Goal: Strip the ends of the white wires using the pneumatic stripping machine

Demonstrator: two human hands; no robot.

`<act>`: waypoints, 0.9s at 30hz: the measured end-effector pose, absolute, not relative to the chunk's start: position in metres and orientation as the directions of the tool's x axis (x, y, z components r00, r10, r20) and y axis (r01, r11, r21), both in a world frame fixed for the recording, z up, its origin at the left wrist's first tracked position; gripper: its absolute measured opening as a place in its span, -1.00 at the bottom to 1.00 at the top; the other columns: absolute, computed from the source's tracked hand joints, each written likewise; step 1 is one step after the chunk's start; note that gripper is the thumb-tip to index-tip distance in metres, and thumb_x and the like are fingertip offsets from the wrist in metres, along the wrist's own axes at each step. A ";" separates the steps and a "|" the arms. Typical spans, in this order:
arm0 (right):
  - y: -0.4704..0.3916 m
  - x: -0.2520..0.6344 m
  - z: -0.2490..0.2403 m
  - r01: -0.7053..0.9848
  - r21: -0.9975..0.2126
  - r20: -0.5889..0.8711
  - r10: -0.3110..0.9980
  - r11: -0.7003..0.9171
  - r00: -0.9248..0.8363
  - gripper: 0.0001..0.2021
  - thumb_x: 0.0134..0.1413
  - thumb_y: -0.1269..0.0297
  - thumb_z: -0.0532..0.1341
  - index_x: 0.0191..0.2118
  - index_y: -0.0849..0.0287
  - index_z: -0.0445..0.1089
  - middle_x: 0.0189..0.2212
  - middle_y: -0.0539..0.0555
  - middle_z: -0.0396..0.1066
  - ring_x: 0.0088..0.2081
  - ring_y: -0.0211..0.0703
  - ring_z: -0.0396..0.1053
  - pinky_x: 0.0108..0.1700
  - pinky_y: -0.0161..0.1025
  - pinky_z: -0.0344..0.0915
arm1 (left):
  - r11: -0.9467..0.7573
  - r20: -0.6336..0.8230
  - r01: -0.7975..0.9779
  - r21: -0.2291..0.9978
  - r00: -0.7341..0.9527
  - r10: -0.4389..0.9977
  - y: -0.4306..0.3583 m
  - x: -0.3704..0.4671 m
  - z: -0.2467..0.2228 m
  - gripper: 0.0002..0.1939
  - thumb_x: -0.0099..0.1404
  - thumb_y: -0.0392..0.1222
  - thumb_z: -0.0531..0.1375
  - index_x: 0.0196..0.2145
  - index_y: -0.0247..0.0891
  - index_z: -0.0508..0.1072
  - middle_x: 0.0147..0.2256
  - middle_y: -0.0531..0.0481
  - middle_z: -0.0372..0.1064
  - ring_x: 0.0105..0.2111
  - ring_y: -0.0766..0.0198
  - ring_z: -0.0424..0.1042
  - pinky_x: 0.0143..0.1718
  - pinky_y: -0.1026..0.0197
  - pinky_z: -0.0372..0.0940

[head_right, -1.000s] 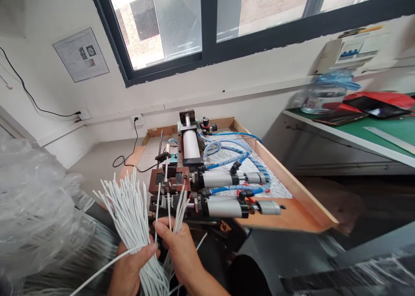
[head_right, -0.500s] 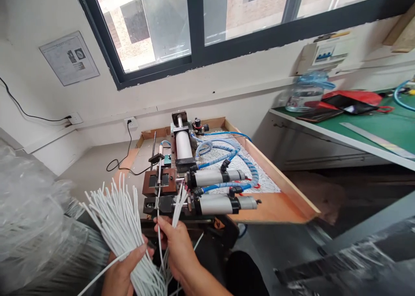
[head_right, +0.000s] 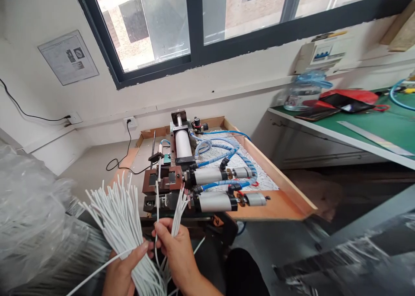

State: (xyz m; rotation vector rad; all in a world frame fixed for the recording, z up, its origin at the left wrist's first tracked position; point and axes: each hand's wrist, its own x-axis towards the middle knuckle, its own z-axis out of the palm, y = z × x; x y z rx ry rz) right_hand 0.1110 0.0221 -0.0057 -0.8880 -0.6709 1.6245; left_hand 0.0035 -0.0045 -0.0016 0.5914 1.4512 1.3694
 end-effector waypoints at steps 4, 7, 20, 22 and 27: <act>0.023 0.114 -0.008 -0.593 -0.769 -0.242 0.967 -0.239 -0.075 -0.73 -0.25 0.17 0.30 -0.45 0.30 0.38 -0.64 -0.02 0.28 -0.67 -0.43 0.09 -0.65 -0.43 -0.10 | 0.219 -0.357 -0.368 0.904 -0.365 0.860 -0.003 0.000 -0.007 -0.81 -0.25 -0.22 0.35 -0.57 -0.28 0.48 -0.58 0.00 0.47 -0.48 0.13 0.45 -0.40 0.15 0.33; 0.025 0.114 -0.010 -0.607 -0.750 -0.258 0.961 -0.263 -0.098 -0.73 -0.24 0.18 0.30 -0.46 0.31 0.37 -0.65 -0.03 0.28 -0.68 -0.45 0.09 -0.65 -0.44 -0.12 | 0.216 -0.363 -0.385 0.897 -0.365 0.857 -0.003 0.000 -0.007 -0.83 -0.26 -0.25 0.35 -0.60 -0.29 0.47 -0.51 -0.01 0.49 -0.44 0.12 0.46 -0.36 0.13 0.35; 0.035 0.113 -0.004 -0.619 -0.680 -0.355 0.915 -0.393 -0.192 -0.75 -0.33 0.21 0.33 -0.53 0.29 0.35 -0.71 -0.06 0.24 -0.71 -0.46 0.03 -0.65 -0.45 -0.14 | 0.209 -0.375 -0.419 0.883 -0.366 0.852 -0.004 0.003 -0.002 -0.77 -0.26 -0.29 0.34 -0.53 -0.30 0.46 -0.58 0.03 0.45 -0.54 0.19 0.42 -0.41 0.14 0.32; 0.033 0.113 -0.003 -0.597 -0.695 -0.295 0.917 -0.400 -0.270 -0.75 -0.30 0.19 0.31 -0.48 0.28 0.38 -0.70 -0.07 0.25 -0.69 -0.42 0.08 -0.62 -0.42 -0.06 | 0.198 -0.360 -0.410 0.890 -0.367 0.858 -0.005 0.004 -0.002 -0.77 -0.27 -0.29 0.34 -0.54 -0.32 0.46 -0.57 0.02 0.45 -0.54 0.19 0.42 -0.42 0.13 0.32; 0.024 0.111 -0.003 -0.515 -0.797 -0.158 0.931 -0.317 -0.328 -0.76 -0.33 0.19 0.33 -0.58 0.30 0.40 -0.73 -0.07 0.22 -0.64 -0.37 0.10 -0.53 -0.37 0.02 | 0.175 -0.299 -0.386 0.906 -0.288 0.910 -0.006 0.006 -0.002 -0.79 -0.24 -0.31 0.32 -0.52 -0.31 0.48 -0.54 0.00 0.47 -0.45 0.13 0.43 -0.34 0.14 0.30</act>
